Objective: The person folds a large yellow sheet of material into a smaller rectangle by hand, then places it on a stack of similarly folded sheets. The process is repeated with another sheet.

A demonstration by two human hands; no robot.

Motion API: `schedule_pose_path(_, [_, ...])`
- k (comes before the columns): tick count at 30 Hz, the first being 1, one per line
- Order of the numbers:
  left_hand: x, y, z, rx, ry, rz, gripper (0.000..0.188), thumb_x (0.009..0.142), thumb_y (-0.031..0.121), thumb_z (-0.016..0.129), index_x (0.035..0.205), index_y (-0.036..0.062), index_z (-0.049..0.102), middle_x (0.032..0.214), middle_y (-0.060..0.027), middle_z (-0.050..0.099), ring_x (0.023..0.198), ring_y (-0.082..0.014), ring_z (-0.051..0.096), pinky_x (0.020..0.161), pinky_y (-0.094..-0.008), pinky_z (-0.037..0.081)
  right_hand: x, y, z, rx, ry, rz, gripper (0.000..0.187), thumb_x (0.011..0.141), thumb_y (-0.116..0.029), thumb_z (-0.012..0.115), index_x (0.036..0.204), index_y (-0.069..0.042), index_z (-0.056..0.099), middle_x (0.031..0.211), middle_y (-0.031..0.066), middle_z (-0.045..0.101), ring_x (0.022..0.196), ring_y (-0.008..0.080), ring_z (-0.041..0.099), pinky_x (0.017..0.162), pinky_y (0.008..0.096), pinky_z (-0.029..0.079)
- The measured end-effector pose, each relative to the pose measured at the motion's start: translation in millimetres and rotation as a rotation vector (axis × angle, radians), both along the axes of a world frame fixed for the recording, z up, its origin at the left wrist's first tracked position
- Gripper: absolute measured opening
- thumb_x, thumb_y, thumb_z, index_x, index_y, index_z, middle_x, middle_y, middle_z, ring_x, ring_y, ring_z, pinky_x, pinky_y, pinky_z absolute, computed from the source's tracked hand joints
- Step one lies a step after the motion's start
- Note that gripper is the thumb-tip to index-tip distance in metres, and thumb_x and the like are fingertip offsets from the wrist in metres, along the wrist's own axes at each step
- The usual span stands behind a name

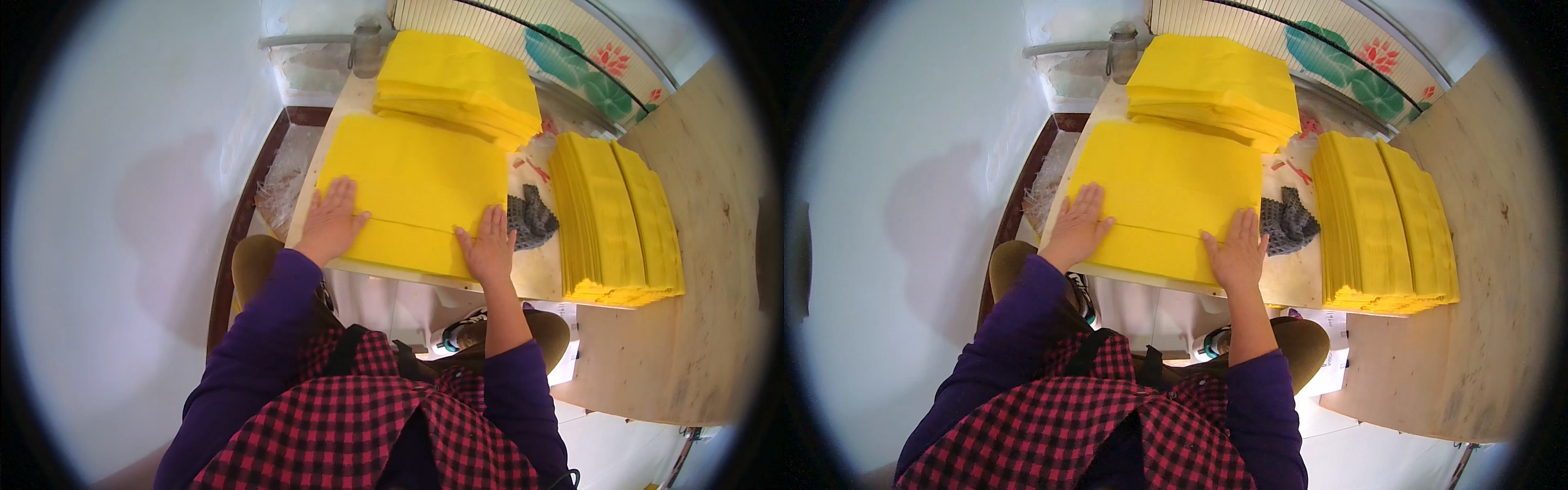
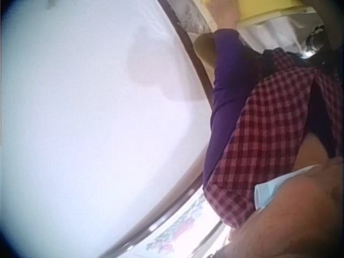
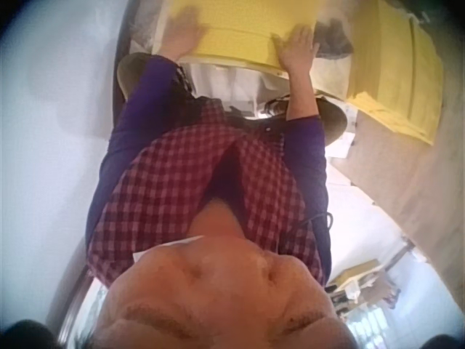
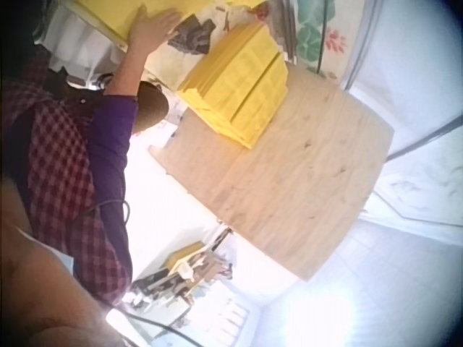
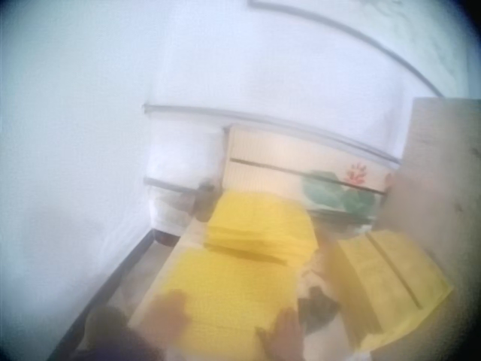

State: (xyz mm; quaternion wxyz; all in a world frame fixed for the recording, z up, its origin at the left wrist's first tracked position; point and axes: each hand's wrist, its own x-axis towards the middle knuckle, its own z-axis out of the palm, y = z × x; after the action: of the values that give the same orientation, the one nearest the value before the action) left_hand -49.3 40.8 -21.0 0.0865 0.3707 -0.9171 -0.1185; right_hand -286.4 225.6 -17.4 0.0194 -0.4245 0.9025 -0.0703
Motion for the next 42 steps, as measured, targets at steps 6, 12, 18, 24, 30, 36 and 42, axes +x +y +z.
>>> schedule_pose_path(6, [11.2, -6.2, 15.4, -0.100, -0.118, 0.076, 0.067, 0.097, 0.047, 0.038, 0.147, 0.0025, 0.029, 0.154, -0.0139, 0.028, 0.145, -0.0248, 0.019, 0.117, -0.0476, 0.011, 9.3, -3.9, 14.5, 0.001, 0.067, 0.026, 0.080, 0.093, -0.054, 0.043, 0.147, 0.002, 0.025, 0.155, 0.0197, 0.021, 0.146, 0.0286, 0.016, 0.116, 0.0495, 0.013])
schedule_pose_path(12, [-42.6, 50.0, 15.1, 0.029, 0.087, -0.296, 0.064, 0.099, 0.046, 0.036, 0.145, 0.0022, 0.033, 0.152, -0.0149, 0.032, 0.143, -0.0249, 0.024, 0.117, -0.0459, 0.014, 60.2, -32.1, 5.5, -0.100, -0.077, 0.444, 0.072, 0.095, -0.046, 0.045, 0.146, 0.002, 0.028, 0.154, 0.0189, 0.025, 0.145, 0.0279, 0.020, 0.117, 0.0441, 0.015])
schedule_pose_path(18, [-24.4, 34.3, 10.0, 0.044, -0.043, -0.185, 0.063, 0.099, 0.043, 0.037, 0.147, 0.0029, 0.028, 0.155, -0.0130, 0.025, 0.145, -0.0247, 0.020, 0.117, -0.0447, 0.013, 36.8, 4.6, 7.6, -0.020, -0.064, 0.286, 0.073, 0.093, -0.044, 0.048, 0.146, 0.002, 0.027, 0.155, 0.0175, 0.022, 0.145, 0.0274, 0.019, 0.117, 0.0431, 0.015])
schedule_pose_path(24, [18.9, 8.8, 2.3, 0.005, -0.015, 0.029, 0.066, 0.097, 0.043, 0.040, 0.146, 0.0012, 0.030, 0.154, -0.0146, 0.027, 0.145, -0.0245, 0.020, 0.117, -0.0434, 0.012, 4.7, 49.9, 8.2, -0.042, -0.032, 0.106, 0.073, 0.094, -0.044, 0.047, 0.146, 0.002, 0.027, 0.154, 0.0189, 0.023, 0.144, 0.0306, 0.020, 0.117, 0.0454, 0.014])
schedule_pose_path(30, [52.5, 9.6, 11.7, 0.083, 0.467, 0.068, 0.047, 0.095, 0.023, 0.052, 0.134, -0.0032, 0.045, 0.142, -0.0202, 0.042, 0.137, -0.0307, 0.034, 0.112, -0.0437, 0.028, 1.7, 75.0, 16.5, -0.595, -0.497, -0.064, 0.053, 0.096, -0.021, 0.052, 0.139, 0.005, 0.036, 0.135, 0.0205, 0.049, 0.123, 0.0321, 0.050, 0.103, 0.0434, 0.040])
schedule_pose_path(36, [57.5, 20.2, 27.7, 1.524, 1.390, 0.537, 0.044, 0.095, 0.010, 0.051, 0.132, -0.0099, 0.038, 0.139, -0.0250, 0.040, 0.131, -0.0349, 0.040, 0.108, -0.0432, 0.037, -4.1, 71.8, 24.0, -1.078, -1.575, -0.467, 0.039, 0.099, -0.020, 0.051, 0.121, 0.012, 0.048, 0.118, 0.0227, 0.058, 0.107, 0.0270, 0.061, 0.092, 0.0333, 0.052])
schedule_pose_path(42, [57.7, 6.4, 24.1, 1.753, 1.477, 0.550, 0.054, 0.096, 0.013, 0.048, 0.137, -0.0126, 0.023, 0.144, -0.0292, 0.029, 0.134, -0.0414, 0.034, 0.110, -0.0515, 0.034, -35.3, 56.3, 21.4, -0.925, -1.568, -0.631, 0.040, 0.097, -0.028, 0.056, 0.109, 0.010, 0.055, 0.095, 0.0186, 0.067, 0.086, 0.0227, 0.068, 0.073, 0.0264, 0.059])
